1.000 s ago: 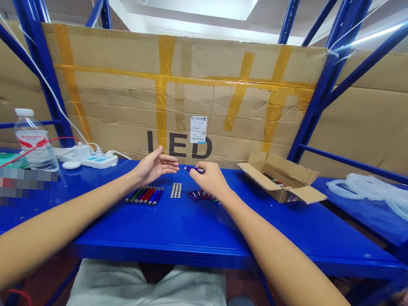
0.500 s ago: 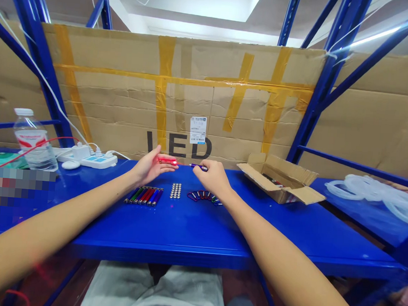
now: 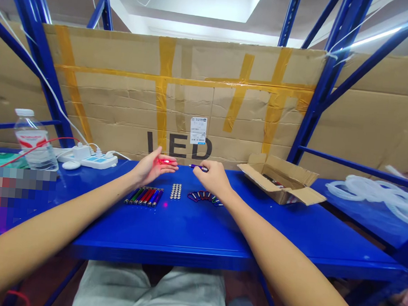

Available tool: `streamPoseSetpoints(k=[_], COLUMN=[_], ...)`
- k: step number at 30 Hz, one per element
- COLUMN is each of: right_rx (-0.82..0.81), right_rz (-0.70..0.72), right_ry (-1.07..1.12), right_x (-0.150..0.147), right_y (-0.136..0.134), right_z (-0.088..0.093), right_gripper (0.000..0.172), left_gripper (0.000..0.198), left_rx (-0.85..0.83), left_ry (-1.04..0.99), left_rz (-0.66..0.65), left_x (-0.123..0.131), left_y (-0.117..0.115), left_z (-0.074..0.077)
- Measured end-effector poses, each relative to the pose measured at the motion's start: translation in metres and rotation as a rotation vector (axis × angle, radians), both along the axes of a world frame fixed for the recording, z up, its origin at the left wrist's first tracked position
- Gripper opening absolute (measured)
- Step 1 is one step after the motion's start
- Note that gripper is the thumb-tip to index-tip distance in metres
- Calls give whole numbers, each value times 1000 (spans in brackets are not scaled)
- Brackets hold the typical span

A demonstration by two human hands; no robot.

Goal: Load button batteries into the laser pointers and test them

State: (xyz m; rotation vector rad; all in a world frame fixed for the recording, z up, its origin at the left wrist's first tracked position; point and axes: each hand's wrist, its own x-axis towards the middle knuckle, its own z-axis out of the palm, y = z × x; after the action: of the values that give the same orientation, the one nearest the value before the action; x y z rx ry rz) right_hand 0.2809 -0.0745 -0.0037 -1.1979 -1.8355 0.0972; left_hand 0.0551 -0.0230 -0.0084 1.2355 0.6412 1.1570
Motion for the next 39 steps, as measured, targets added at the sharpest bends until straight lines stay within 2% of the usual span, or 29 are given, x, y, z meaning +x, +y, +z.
streamPoseSetpoints(k=[4,14,28,39], right_rx=[-33,17,-10,-39], right_rz=[28,20,58,62], right_ry=[-31,3,-91,-125], right_x=[-1,-1,-3,-4], right_y=[0,-1,-1,-1], right_z=[-1,2,-1,-1], right_gripper=[26,26,31,24], left_gripper=[59,60,59,56], left_rx=[9,-3,-8,17], left_ry=[8,39,25,18], left_rz=[9,43,11,72], left_x=[1,4,4,3], left_y=[-1,-7,-6,-4], left_z=[0,4,4,4])
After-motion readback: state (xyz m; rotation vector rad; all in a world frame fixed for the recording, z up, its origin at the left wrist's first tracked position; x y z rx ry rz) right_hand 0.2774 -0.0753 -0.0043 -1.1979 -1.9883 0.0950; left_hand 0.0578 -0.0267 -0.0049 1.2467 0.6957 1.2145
